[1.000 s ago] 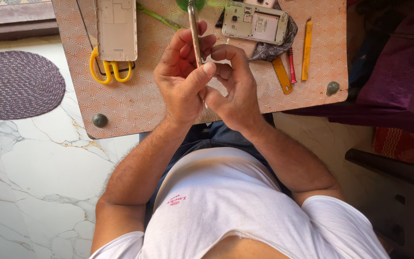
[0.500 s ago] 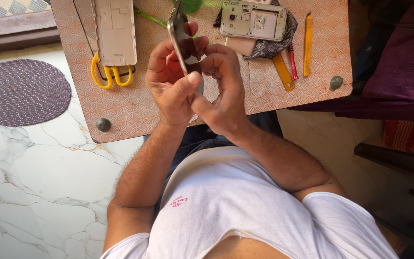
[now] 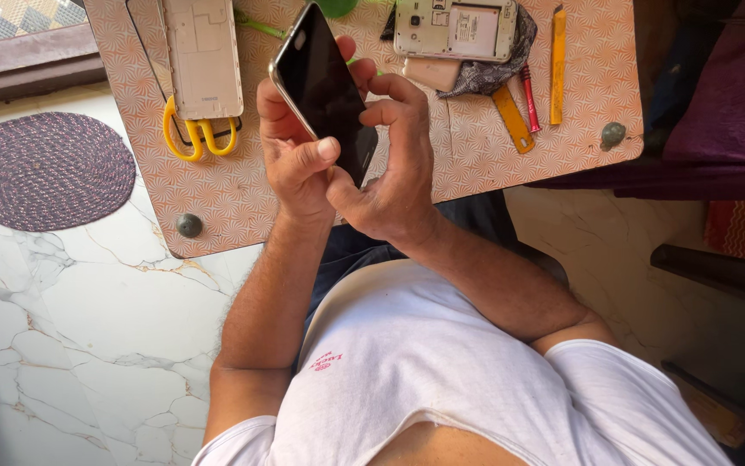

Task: The person assembles a mobile phone by inserting a red battery into the chassis, fitting the internal components together, and then snapping the rear cover onto the back of the device.

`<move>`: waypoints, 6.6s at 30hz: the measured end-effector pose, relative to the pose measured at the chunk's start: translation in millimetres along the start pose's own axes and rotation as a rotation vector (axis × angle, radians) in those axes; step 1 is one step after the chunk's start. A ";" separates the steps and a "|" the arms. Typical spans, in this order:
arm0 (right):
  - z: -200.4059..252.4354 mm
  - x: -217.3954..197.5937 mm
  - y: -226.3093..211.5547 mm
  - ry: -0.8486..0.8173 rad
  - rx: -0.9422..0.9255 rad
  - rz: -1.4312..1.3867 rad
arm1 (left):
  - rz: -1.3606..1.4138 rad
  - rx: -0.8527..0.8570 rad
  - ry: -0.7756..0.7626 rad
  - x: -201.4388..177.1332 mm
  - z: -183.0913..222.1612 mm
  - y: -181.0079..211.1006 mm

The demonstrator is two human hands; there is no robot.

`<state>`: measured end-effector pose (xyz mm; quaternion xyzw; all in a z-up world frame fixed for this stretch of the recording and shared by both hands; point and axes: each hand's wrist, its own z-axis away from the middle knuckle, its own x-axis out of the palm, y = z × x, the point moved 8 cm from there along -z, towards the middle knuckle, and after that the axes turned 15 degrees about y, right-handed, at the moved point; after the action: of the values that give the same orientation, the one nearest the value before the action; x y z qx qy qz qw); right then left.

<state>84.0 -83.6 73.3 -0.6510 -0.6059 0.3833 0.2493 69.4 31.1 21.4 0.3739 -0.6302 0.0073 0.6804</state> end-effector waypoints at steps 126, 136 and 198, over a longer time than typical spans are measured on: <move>-60.3 -13.9 -65.4 0.190 -0.286 -0.366 | 0.068 0.172 -0.156 107.7 -23.5 63.8; -60.7 -16.1 -68.1 0.199 -0.315 -0.306 | 0.053 0.156 -0.154 109.5 -23.1 65.5; -35.7 -31.9 35.4 -0.230 -0.037 0.221 | -0.891 -0.298 0.041 -3.9 -3.5 -2.0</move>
<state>134.6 -114.9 72.4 -0.6700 -0.5620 0.4693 0.1228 72.5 33.2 17.3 0.5060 -0.3891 -0.3685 0.6759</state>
